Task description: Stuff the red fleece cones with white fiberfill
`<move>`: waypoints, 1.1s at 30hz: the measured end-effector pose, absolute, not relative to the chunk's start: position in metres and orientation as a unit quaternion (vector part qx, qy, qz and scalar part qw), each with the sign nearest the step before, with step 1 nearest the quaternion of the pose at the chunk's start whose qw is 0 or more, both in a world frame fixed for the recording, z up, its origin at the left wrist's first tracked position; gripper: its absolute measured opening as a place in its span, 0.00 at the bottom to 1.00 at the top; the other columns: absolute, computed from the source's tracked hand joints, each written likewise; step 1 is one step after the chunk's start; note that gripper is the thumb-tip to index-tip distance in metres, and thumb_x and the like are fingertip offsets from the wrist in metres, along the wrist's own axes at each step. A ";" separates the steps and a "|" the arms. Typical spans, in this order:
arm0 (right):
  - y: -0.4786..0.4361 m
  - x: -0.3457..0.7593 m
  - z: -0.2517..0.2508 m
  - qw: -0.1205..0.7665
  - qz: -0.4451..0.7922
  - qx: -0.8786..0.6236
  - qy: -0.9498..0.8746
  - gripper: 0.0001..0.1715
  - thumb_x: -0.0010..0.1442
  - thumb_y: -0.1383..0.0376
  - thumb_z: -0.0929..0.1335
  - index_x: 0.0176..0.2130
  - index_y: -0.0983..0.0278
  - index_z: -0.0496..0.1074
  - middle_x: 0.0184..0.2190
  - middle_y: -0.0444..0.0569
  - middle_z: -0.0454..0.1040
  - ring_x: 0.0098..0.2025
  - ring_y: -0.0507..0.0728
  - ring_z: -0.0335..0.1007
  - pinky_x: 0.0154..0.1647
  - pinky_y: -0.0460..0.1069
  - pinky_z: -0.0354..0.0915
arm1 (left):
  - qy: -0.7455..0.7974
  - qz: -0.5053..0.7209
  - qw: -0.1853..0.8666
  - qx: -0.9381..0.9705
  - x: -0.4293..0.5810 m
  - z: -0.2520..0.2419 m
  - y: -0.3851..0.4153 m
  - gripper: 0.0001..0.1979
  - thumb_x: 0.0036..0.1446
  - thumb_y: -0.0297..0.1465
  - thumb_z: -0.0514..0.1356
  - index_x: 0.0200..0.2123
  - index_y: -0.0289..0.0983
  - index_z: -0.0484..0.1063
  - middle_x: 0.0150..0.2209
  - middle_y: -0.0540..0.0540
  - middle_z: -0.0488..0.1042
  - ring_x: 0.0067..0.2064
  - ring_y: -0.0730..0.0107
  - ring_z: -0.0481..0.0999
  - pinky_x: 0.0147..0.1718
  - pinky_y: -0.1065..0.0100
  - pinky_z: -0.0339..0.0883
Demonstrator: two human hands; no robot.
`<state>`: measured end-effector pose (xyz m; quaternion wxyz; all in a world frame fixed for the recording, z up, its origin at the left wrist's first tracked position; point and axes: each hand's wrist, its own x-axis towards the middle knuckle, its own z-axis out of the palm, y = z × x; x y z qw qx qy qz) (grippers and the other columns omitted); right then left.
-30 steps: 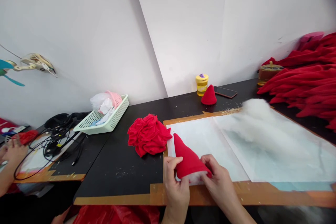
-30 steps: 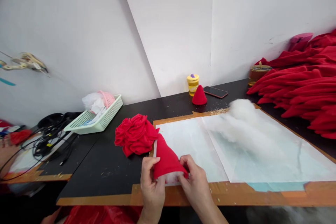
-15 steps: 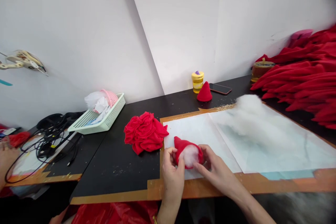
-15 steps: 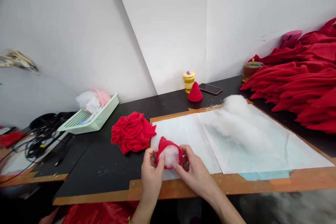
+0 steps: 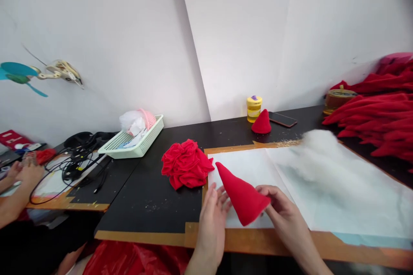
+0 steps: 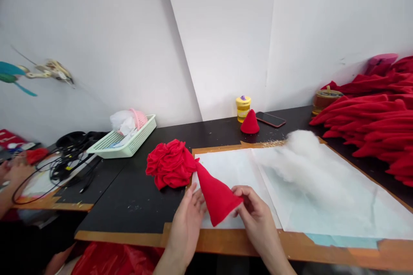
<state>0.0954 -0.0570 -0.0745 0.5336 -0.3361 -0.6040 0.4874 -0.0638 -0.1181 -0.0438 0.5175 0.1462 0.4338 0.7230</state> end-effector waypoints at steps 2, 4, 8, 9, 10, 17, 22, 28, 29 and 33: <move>-0.060 0.091 -0.073 0.570 0.406 -0.312 -0.642 0.05 0.66 0.65 0.65 0.37 0.59 0.70 0.40 0.50 0.77 0.38 0.55 0.77 0.35 0.47 0.74 | 0.379 0.705 0.581 0.146 -0.057 -0.036 -0.112 0.32 0.53 0.51 0.67 0.53 0.36 0.73 0.50 0.35 0.78 0.54 0.48 0.77 0.52 0.52 0.71; -0.063 0.088 -0.071 0.564 0.325 -0.290 -0.701 0.09 0.66 0.70 0.63 0.41 0.58 0.71 0.44 0.50 0.76 0.46 0.56 0.77 0.43 0.48 0.73 | 0.369 0.704 0.591 0.138 -0.051 -0.031 -0.107 0.30 0.52 0.50 0.69 0.51 0.36 0.75 0.46 0.36 0.80 0.52 0.48 0.78 0.52 0.53 0.71; -0.071 0.099 -0.061 0.491 0.257 -0.272 -0.787 0.23 0.66 0.73 0.61 0.56 0.55 0.67 0.59 0.52 0.71 0.60 0.59 0.70 0.56 0.53 0.70 | 0.418 0.718 0.548 0.100 -0.050 -0.031 -0.102 0.29 0.48 0.44 0.73 0.49 0.35 0.75 0.42 0.40 0.82 0.47 0.54 0.81 0.48 0.59 0.74; -0.074 0.104 -0.057 0.476 0.252 -0.277 -0.796 0.25 0.66 0.72 0.62 0.60 0.54 0.65 0.61 0.52 0.69 0.62 0.60 0.67 0.59 0.55 0.69 | 0.425 0.722 0.537 0.101 -0.052 -0.033 -0.101 0.29 0.48 0.44 0.73 0.50 0.36 0.74 0.42 0.40 0.82 0.46 0.56 0.81 0.46 0.60 0.74; -0.076 0.107 -0.053 0.464 0.246 -0.282 -0.803 0.28 0.66 0.71 0.63 0.63 0.54 0.62 0.63 0.53 0.67 0.64 0.61 0.65 0.60 0.56 0.68 | 0.429 0.725 0.528 0.109 -0.053 -0.034 -0.101 0.30 0.49 0.44 0.72 0.51 0.36 0.74 0.42 0.40 0.82 0.45 0.56 0.82 0.45 0.61 0.75; -0.073 0.088 -0.054 0.500 0.213 -0.256 -0.800 0.22 0.61 0.73 0.65 0.52 0.57 0.72 0.48 0.54 0.73 0.49 0.62 0.72 0.45 0.55 0.73 | 0.463 0.689 0.516 0.214 -0.045 -0.038 -0.106 0.30 0.51 0.47 0.70 0.52 0.34 0.73 0.42 0.39 0.81 0.45 0.55 0.81 0.45 0.59 0.74; -0.065 0.073 -0.074 0.580 0.304 -0.301 -0.694 0.08 0.61 0.72 0.64 0.33 0.59 0.67 0.32 0.46 0.70 0.34 0.56 0.68 0.33 0.49 0.64 | 0.538 0.645 0.444 0.312 -0.016 -0.045 -0.110 0.28 0.48 0.30 0.71 0.54 0.39 0.71 0.46 0.41 0.79 0.47 0.55 0.79 0.48 0.65 0.73; -0.066 0.086 -0.073 0.557 0.432 -0.386 -0.596 0.05 0.55 0.67 0.66 0.35 0.59 0.66 0.30 0.43 0.71 0.30 0.55 0.69 0.30 0.47 0.65 | 0.564 0.632 0.432 0.311 0.006 -0.039 -0.113 0.35 0.52 0.31 0.68 0.62 0.34 0.61 0.52 0.36 0.76 0.54 0.52 0.77 0.52 0.62 0.71; -0.066 0.087 -0.070 0.548 0.425 -0.397 -0.601 0.06 0.54 0.65 0.66 0.36 0.59 0.67 0.30 0.43 0.72 0.30 0.56 0.70 0.30 0.48 0.66 | 0.563 0.633 0.430 0.313 0.006 -0.038 -0.114 0.34 0.53 0.32 0.68 0.62 0.34 0.61 0.53 0.35 0.75 0.55 0.52 0.76 0.53 0.62 0.70; -0.066 0.086 -0.061 0.522 0.383 -0.424 -0.634 0.06 0.52 0.66 0.64 0.34 0.60 0.68 0.27 0.42 0.73 0.27 0.55 0.70 0.28 0.48 0.66 | 0.549 0.649 0.438 0.292 0.006 -0.037 -0.115 0.29 0.58 0.37 0.66 0.59 0.35 0.63 0.54 0.35 0.75 0.56 0.53 0.76 0.52 0.63 0.71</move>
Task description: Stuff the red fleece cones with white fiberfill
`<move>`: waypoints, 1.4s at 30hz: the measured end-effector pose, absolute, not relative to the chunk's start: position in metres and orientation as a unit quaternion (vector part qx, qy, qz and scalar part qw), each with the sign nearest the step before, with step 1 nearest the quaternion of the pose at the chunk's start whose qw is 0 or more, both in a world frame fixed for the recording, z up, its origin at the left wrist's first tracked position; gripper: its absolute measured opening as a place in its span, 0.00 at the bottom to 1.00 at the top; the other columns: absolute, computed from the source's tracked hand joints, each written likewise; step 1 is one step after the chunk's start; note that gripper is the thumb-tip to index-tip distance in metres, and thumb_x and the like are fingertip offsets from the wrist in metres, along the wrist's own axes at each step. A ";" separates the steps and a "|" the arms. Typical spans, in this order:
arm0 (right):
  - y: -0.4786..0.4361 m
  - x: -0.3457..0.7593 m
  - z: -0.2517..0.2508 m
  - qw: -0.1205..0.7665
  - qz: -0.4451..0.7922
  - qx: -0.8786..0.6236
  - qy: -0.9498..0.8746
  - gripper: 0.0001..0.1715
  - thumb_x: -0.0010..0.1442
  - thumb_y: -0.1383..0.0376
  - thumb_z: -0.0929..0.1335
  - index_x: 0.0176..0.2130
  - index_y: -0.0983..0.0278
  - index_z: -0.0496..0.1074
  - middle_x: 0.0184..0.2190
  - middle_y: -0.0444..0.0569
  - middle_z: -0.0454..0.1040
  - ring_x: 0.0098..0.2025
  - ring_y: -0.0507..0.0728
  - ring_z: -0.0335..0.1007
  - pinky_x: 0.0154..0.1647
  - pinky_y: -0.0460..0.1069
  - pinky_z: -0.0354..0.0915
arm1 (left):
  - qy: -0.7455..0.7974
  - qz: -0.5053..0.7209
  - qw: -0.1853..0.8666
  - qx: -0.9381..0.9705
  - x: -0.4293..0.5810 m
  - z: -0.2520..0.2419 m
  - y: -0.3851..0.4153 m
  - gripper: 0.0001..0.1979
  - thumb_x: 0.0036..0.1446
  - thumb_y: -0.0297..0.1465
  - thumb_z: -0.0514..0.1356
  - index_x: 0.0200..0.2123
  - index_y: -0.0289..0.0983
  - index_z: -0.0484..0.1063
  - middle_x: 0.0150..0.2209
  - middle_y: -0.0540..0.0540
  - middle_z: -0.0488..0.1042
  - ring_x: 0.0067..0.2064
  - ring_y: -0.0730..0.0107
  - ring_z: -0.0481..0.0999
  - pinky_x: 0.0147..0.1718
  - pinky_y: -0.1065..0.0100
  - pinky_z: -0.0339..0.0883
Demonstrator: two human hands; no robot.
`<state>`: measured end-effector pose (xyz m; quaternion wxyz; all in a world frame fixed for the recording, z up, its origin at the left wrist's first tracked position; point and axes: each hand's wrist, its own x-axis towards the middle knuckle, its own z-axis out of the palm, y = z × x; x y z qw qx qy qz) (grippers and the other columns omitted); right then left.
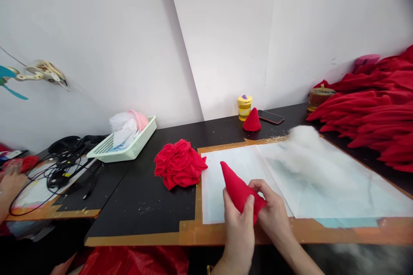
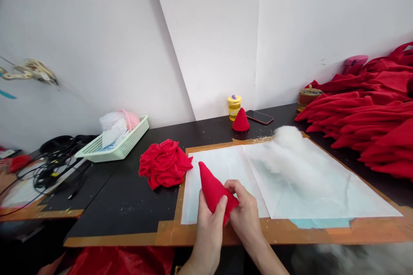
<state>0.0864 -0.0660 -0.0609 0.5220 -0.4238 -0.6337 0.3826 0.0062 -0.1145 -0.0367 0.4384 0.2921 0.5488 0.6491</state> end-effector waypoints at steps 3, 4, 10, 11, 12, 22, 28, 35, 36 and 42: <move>-0.064 0.081 -0.061 0.518 0.366 -0.431 -0.642 0.07 0.49 0.68 0.63 0.32 0.59 0.66 0.26 0.42 0.71 0.26 0.54 0.68 0.28 0.47 0.65 | 0.526 0.673 0.453 0.253 0.002 -0.040 -0.110 0.27 0.60 0.37 0.63 0.59 0.35 0.62 0.52 0.36 0.76 0.54 0.54 0.78 0.49 0.63 0.72; -0.063 0.081 -0.060 0.515 0.370 -0.424 -0.646 0.08 0.49 0.69 0.63 0.32 0.59 0.66 0.26 0.42 0.71 0.27 0.55 0.69 0.29 0.48 0.66 | 0.523 0.680 0.451 0.248 0.000 -0.041 -0.109 0.27 0.59 0.37 0.63 0.59 0.35 0.62 0.52 0.36 0.76 0.54 0.55 0.78 0.49 0.63 0.72; -0.053 0.107 -0.045 0.401 0.568 -0.293 -0.656 0.23 0.64 0.58 0.67 0.57 0.57 0.67 0.60 0.54 0.69 0.59 0.63 0.67 0.55 0.56 0.69 | 0.556 0.646 0.436 0.288 -0.023 -0.040 -0.101 0.38 0.50 0.31 0.68 0.63 0.36 0.58 0.55 0.35 0.74 0.53 0.53 0.78 0.50 0.60 0.73; -0.052 0.110 -0.040 0.385 0.588 -0.299 -0.646 0.25 0.65 0.55 0.66 0.60 0.56 0.65 0.62 0.54 0.68 0.60 0.63 0.66 0.55 0.56 0.69 | 0.567 0.628 0.441 0.300 -0.024 -0.040 -0.101 0.40 0.49 0.30 0.69 0.64 0.36 0.58 0.56 0.35 0.74 0.54 0.52 0.77 0.51 0.59 0.72; -0.050 0.111 -0.036 0.374 0.591 -0.316 -0.641 0.26 0.66 0.52 0.66 0.60 0.57 0.66 0.60 0.55 0.70 0.58 0.64 0.68 0.53 0.56 0.69 | 0.578 0.608 0.445 0.313 -0.024 -0.039 -0.101 0.41 0.48 0.30 0.69 0.64 0.36 0.58 0.56 0.35 0.74 0.54 0.50 0.77 0.52 0.58 0.72; -0.043 0.086 -0.045 0.422 0.499 -0.400 -0.643 0.18 0.58 0.52 0.69 0.27 0.60 0.64 0.24 0.42 0.66 0.28 0.55 0.62 0.29 0.48 0.60 | 0.552 0.536 0.471 0.432 -0.023 -0.034 -0.102 0.23 0.51 0.28 0.66 0.52 0.36 0.72 0.49 0.38 0.79 0.51 0.51 0.78 0.51 0.58 0.70; -0.039 0.087 -0.039 0.400 0.573 -0.384 -0.604 0.19 0.60 0.49 0.69 0.32 0.61 0.68 0.27 0.43 0.70 0.29 0.55 0.65 0.30 0.48 0.63 | 0.587 0.489 0.523 0.378 -0.034 -0.040 -0.100 0.20 0.57 0.40 0.63 0.50 0.37 0.71 0.33 0.47 0.76 0.27 0.70 0.72 0.23 0.72 0.62; -0.033 0.091 -0.043 0.373 0.623 -0.326 -0.606 0.19 0.59 0.48 0.72 0.37 0.61 0.71 0.31 0.44 0.74 0.31 0.56 0.69 0.32 0.48 0.66 | 0.584 0.501 0.526 0.364 -0.049 -0.039 -0.093 0.22 0.55 0.38 0.66 0.53 0.40 0.72 0.27 0.52 0.72 0.25 0.71 0.70 0.22 0.73 0.61; -0.033 0.091 -0.041 0.372 0.645 -0.313 -0.590 0.19 0.59 0.48 0.72 0.38 0.60 0.71 0.32 0.43 0.75 0.31 0.56 0.69 0.32 0.48 0.66 | 0.554 0.512 0.537 0.377 -0.054 -0.036 -0.095 0.22 0.55 0.37 0.67 0.53 0.39 0.73 0.30 0.50 0.75 0.30 0.68 0.75 0.27 0.72 0.67; -0.025 0.081 -0.016 0.259 0.690 -0.281 -0.615 0.29 0.59 0.40 0.68 0.38 0.62 0.76 0.33 0.48 0.79 0.33 0.58 0.74 0.34 0.50 0.68 | 0.374 0.634 0.645 0.205 -0.068 -0.024 -0.085 0.20 0.57 0.37 0.67 0.52 0.37 0.76 0.49 0.39 0.80 0.56 0.49 0.76 0.58 0.55 0.67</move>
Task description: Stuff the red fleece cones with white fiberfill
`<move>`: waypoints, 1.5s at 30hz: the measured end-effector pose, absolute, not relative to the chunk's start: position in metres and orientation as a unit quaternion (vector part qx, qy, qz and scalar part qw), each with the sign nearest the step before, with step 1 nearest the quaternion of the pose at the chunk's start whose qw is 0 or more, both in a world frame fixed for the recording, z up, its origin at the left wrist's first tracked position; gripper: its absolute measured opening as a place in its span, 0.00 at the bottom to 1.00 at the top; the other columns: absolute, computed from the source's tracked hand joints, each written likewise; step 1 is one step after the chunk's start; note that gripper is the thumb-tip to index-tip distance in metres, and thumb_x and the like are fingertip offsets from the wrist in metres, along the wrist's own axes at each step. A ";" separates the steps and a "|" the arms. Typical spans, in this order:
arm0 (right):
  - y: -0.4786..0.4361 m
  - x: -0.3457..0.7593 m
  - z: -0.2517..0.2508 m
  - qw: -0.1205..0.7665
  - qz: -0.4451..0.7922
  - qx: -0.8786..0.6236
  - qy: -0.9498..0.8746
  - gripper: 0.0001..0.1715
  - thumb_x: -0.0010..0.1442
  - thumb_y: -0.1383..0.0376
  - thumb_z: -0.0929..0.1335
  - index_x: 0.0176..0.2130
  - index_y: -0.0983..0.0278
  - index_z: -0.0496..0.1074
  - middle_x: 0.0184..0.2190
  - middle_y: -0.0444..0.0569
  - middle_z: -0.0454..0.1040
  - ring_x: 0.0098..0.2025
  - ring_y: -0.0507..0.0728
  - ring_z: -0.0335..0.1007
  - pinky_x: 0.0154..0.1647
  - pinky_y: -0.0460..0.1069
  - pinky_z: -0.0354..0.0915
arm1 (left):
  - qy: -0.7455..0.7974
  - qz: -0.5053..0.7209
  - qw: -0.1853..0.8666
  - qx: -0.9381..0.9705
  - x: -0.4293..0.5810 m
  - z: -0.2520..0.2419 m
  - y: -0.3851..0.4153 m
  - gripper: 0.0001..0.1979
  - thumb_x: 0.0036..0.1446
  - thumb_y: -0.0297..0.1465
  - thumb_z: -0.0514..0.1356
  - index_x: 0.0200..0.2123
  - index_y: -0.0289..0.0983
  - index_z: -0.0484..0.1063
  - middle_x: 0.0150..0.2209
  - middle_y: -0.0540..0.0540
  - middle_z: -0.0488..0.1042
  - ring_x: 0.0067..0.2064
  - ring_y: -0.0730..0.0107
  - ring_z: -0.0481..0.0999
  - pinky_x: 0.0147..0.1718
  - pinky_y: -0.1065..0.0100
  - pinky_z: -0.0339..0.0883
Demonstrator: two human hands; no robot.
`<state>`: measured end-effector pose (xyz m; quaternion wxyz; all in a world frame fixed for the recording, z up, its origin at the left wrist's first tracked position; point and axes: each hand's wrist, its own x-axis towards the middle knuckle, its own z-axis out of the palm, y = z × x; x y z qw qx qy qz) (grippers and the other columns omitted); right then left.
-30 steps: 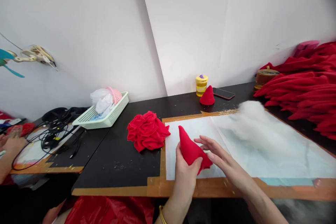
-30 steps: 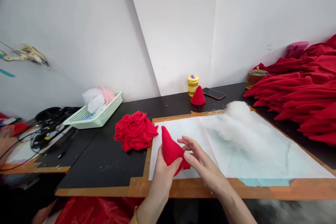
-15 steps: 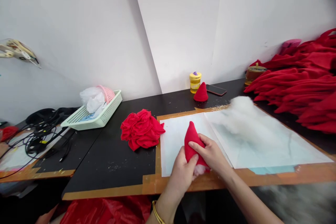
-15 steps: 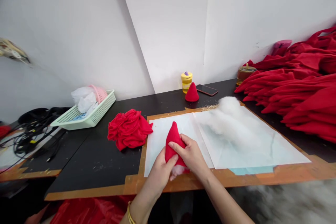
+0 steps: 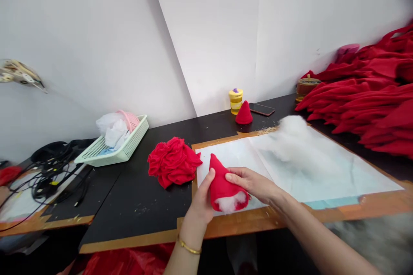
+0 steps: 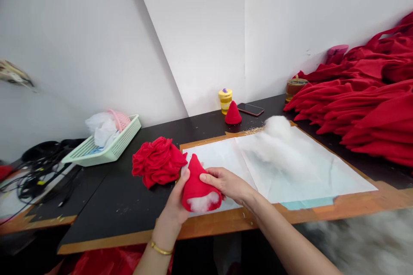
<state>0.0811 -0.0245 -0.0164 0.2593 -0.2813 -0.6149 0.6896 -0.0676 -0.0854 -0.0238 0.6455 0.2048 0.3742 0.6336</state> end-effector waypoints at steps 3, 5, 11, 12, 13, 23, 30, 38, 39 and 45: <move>-0.017 0.080 -0.013 0.345 0.549 -0.368 -0.666 0.28 0.63 0.42 0.64 0.37 0.62 0.77 0.35 0.51 0.80 0.37 0.61 0.75 0.35 0.51 0.69 | 0.359 0.674 0.643 0.062 -0.063 -0.027 -0.072 0.17 0.57 0.36 0.65 0.48 0.34 0.77 0.46 0.36 0.81 0.54 0.46 0.78 0.56 0.51 0.70; -0.017 0.087 -0.018 0.428 0.447 -0.432 -0.656 0.25 0.65 0.46 0.63 0.42 0.61 0.76 0.38 0.52 0.80 0.38 0.61 0.75 0.35 0.51 0.69 | 0.326 0.699 0.636 0.013 -0.063 -0.030 -0.066 0.20 0.58 0.39 0.63 0.49 0.32 0.75 0.48 0.33 0.80 0.53 0.44 0.79 0.54 0.49 0.71; -0.057 0.107 -0.052 0.528 0.277 -0.342 -0.726 0.11 0.68 0.60 0.65 0.41 0.58 0.77 0.37 0.50 0.80 0.40 0.59 0.77 0.40 0.50 0.71 | 0.298 0.768 0.567 0.013 -0.065 -0.031 -0.066 0.19 0.62 0.35 0.59 0.54 0.36 0.73 0.49 0.38 0.79 0.50 0.55 0.80 0.50 0.59 0.73; -0.065 0.104 -0.058 0.521 0.281 -0.317 -0.741 0.11 0.67 0.62 0.66 0.44 0.58 0.78 0.39 0.50 0.81 0.42 0.59 0.78 0.43 0.51 0.72 | 0.301 0.775 0.555 0.031 -0.062 -0.030 -0.067 0.20 0.61 0.34 0.59 0.56 0.38 0.72 0.50 0.39 0.79 0.50 0.57 0.79 0.50 0.60 0.73; -0.072 0.099 -0.063 0.515 0.291 -0.308 -0.745 0.12 0.67 0.62 0.66 0.47 0.58 0.77 0.43 0.51 0.81 0.45 0.60 0.78 0.45 0.51 0.73 | 0.307 0.778 0.546 0.058 -0.058 -0.028 -0.069 0.23 0.61 0.33 0.60 0.59 0.39 0.69 0.50 0.40 0.78 0.50 0.58 0.79 0.50 0.60 0.73; -0.073 0.067 -0.075 0.523 0.588 -0.373 -0.492 0.23 0.62 0.49 0.70 0.51 0.58 0.74 0.51 0.52 0.80 0.54 0.66 0.75 0.56 0.57 0.69 | 0.423 0.707 0.498 0.272 -0.027 -0.027 -0.091 0.42 0.56 0.38 0.68 0.69 0.44 0.51 0.62 0.39 0.70 0.60 0.55 0.73 0.57 0.61 0.67; -0.057 0.080 -0.060 0.483 0.715 -0.337 -0.377 0.25 0.55 0.48 0.75 0.44 0.63 0.78 0.46 0.53 0.81 0.46 0.65 0.77 0.52 0.58 0.71 | 0.377 0.670 0.605 0.208 -0.078 -0.019 -0.074 0.34 0.62 0.53 0.54 0.62 0.37 0.64 0.60 0.35 0.71 0.65 0.53 0.67 0.60 0.57 0.61; -0.070 0.066 -0.053 0.435 0.679 -0.339 -0.484 0.21 0.59 0.45 0.72 0.35 0.60 0.74 0.34 0.47 0.79 0.39 0.61 0.75 0.49 0.55 0.70 | 0.394 0.679 0.554 0.276 -0.079 -0.029 -0.072 0.29 0.47 0.38 0.73 0.52 0.37 0.72 0.48 0.41 0.78 0.52 0.54 0.75 0.53 0.59 0.66; -0.070 0.067 -0.053 0.426 0.672 -0.341 -0.501 0.22 0.60 0.45 0.71 0.36 0.60 0.75 0.34 0.48 0.79 0.41 0.61 0.76 0.50 0.55 0.70 | 0.406 0.682 0.537 0.286 -0.079 -0.031 -0.073 0.29 0.46 0.35 0.73 0.52 0.37 0.72 0.48 0.41 0.78 0.51 0.54 0.76 0.53 0.59 0.66; -0.064 0.087 -0.066 0.415 0.605 -0.424 -0.530 0.31 0.54 0.36 0.69 0.40 0.58 0.74 0.44 0.54 0.82 0.46 0.67 0.77 0.54 0.60 0.70 | 0.523 0.689 0.397 0.306 -0.095 -0.038 -0.072 0.38 0.47 0.32 0.73 0.61 0.39 0.64 0.58 0.37 0.72 0.58 0.50 0.72 0.58 0.56 0.63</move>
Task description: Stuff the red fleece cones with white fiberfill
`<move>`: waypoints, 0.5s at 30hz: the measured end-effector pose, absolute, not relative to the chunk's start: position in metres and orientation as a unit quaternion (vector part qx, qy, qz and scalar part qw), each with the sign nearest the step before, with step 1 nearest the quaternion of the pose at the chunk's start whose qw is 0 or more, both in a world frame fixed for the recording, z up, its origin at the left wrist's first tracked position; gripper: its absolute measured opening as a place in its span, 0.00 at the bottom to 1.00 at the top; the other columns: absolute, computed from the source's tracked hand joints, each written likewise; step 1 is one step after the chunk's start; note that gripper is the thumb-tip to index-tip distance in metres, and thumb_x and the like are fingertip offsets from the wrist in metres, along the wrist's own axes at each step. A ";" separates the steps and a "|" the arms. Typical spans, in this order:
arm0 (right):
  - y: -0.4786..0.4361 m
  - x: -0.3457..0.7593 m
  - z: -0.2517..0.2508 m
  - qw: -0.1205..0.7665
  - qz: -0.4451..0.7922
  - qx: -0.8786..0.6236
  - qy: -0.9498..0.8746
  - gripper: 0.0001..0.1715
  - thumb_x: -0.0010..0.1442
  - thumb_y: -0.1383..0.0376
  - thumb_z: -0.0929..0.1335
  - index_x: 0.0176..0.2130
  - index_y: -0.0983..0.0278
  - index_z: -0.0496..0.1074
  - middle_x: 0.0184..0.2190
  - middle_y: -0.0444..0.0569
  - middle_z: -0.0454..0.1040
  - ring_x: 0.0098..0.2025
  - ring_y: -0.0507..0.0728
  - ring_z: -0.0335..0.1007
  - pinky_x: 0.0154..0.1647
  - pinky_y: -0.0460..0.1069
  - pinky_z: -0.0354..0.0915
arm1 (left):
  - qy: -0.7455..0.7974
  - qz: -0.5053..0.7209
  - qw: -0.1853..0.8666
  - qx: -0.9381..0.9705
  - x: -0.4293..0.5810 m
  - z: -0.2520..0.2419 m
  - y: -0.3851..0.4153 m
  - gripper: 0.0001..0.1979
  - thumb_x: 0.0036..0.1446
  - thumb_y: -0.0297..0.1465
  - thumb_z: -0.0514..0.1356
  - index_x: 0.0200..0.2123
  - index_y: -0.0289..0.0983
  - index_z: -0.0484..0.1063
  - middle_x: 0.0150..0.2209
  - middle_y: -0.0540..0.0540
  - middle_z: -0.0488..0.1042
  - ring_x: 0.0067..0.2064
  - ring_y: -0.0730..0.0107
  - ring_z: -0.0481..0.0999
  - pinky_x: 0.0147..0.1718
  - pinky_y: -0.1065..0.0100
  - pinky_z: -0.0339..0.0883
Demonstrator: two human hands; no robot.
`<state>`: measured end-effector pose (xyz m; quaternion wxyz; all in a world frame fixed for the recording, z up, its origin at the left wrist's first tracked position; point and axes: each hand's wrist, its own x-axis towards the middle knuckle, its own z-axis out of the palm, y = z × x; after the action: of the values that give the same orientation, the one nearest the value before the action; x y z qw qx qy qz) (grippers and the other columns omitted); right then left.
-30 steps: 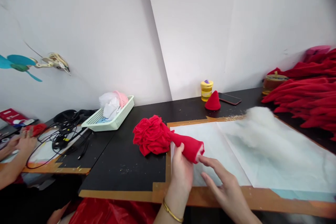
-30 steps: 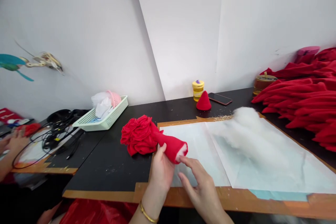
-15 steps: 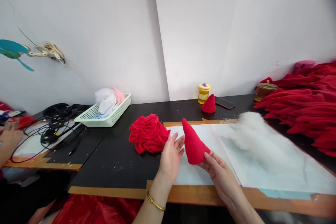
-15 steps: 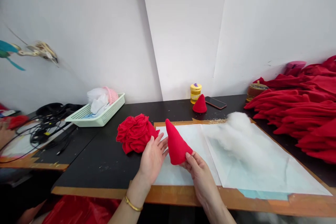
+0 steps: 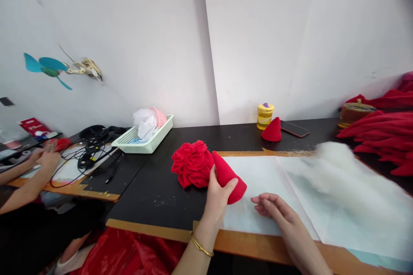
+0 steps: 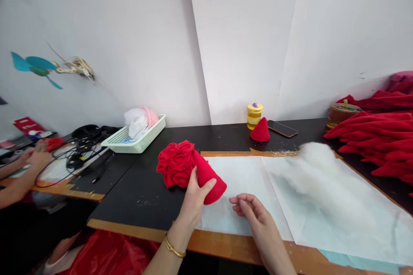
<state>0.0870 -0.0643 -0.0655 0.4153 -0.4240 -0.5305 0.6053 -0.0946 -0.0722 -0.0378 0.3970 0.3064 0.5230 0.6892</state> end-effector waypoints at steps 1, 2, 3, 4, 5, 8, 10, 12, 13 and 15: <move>-0.063 0.089 -0.068 0.414 0.592 -0.437 -0.536 0.32 0.54 0.35 0.68 0.40 0.58 0.75 0.45 0.55 0.82 0.45 0.67 0.77 0.53 0.60 0.71 | 0.540 0.687 0.377 0.307 -0.097 -0.038 -0.071 0.40 0.46 0.32 0.73 0.62 0.39 0.63 0.60 0.36 0.70 0.61 0.48 0.70 0.61 0.55 0.60; -0.062 0.091 -0.071 0.412 0.582 -0.444 -0.543 0.33 0.53 0.34 0.68 0.39 0.58 0.75 0.44 0.55 0.82 0.45 0.67 0.76 0.52 0.60 0.71 | 0.553 0.685 0.357 0.312 -0.099 -0.038 -0.071 0.42 0.44 0.31 0.74 0.62 0.39 0.62 0.63 0.35 0.68 0.64 0.46 0.67 0.63 0.53 0.57; -0.062 0.093 -0.072 0.410 0.575 -0.447 -0.550 0.33 0.53 0.34 0.68 0.38 0.58 0.75 0.43 0.55 0.82 0.44 0.67 0.76 0.52 0.60 0.72 | 0.561 0.684 0.337 0.322 -0.100 -0.039 -0.071 0.44 0.43 0.31 0.75 0.63 0.39 0.61 0.64 0.34 0.66 0.66 0.44 0.64 0.65 0.52 0.53; -0.062 0.093 -0.073 0.410 0.569 -0.447 -0.556 0.33 0.53 0.33 0.68 0.38 0.58 0.76 0.42 0.55 0.82 0.44 0.67 0.76 0.51 0.60 0.72 | 0.564 0.683 0.318 0.338 -0.102 -0.039 -0.072 0.46 0.42 0.30 0.75 0.63 0.39 0.61 0.65 0.33 0.64 0.68 0.43 0.60 0.67 0.51 0.50; -0.063 0.094 -0.074 0.411 0.566 -0.445 -0.560 0.34 0.52 0.33 0.68 0.37 0.58 0.76 0.41 0.54 0.82 0.43 0.66 0.76 0.51 0.59 0.72 | 0.561 0.679 0.306 0.361 -0.103 -0.039 -0.073 0.47 0.42 0.30 0.75 0.64 0.39 0.60 0.67 0.33 0.62 0.70 0.44 0.57 0.68 0.51 0.46; -0.066 0.096 -0.075 0.418 0.565 -0.442 -0.558 0.34 0.50 0.32 0.69 0.36 0.58 0.76 0.40 0.54 0.82 0.43 0.66 0.77 0.50 0.58 0.73 | 0.534 0.665 0.318 0.414 -0.110 -0.041 -0.086 0.41 0.51 0.35 0.71 0.66 0.39 0.59 0.69 0.34 0.60 0.71 0.50 0.55 0.69 0.54 0.44; -0.068 0.098 -0.076 0.420 0.567 -0.444 -0.553 0.33 0.51 0.33 0.69 0.36 0.58 0.76 0.40 0.54 0.82 0.44 0.66 0.77 0.50 0.58 0.73 | 0.535 0.663 0.339 0.400 -0.117 -0.043 -0.098 0.34 0.60 0.39 0.65 0.66 0.40 0.58 0.69 0.35 0.61 0.71 0.54 0.58 0.69 0.55 0.47; -0.069 0.099 -0.077 0.417 0.565 -0.446 -0.555 0.33 0.52 0.33 0.69 0.37 0.58 0.75 0.40 0.54 0.82 0.44 0.66 0.77 0.50 0.57 0.73 | 0.548 0.670 0.344 0.363 -0.125 -0.045 -0.109 0.30 0.64 0.42 0.60 0.66 0.41 0.59 0.68 0.36 0.63 0.70 0.55 0.60 0.68 0.54 0.50; -0.070 0.100 -0.077 0.415 0.563 -0.446 -0.559 0.33 0.52 0.33 0.68 0.37 0.58 0.75 0.39 0.54 0.82 0.44 0.66 0.77 0.50 0.57 0.73 | 0.554 0.673 0.342 0.350 -0.129 -0.047 -0.114 0.28 0.64 0.42 0.60 0.65 0.41 0.60 0.67 0.36 0.64 0.69 0.55 0.61 0.67 0.54 0.52; -0.071 0.099 -0.077 0.409 0.560 -0.438 -0.571 0.33 0.53 0.33 0.67 0.36 0.58 0.74 0.37 0.53 0.81 0.43 0.66 0.77 0.49 0.57 0.73 | 0.562 0.675 0.334 0.343 -0.133 -0.050 -0.121 0.27 0.63 0.42 0.62 0.62 0.42 0.64 0.65 0.37 0.67 0.68 0.54 0.63 0.66 0.54 0.55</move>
<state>0.0993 -0.0707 -0.0771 0.4095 -0.4381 -0.5713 0.5604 -0.1328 -0.1208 -0.0497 0.3338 0.3426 0.5617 0.6750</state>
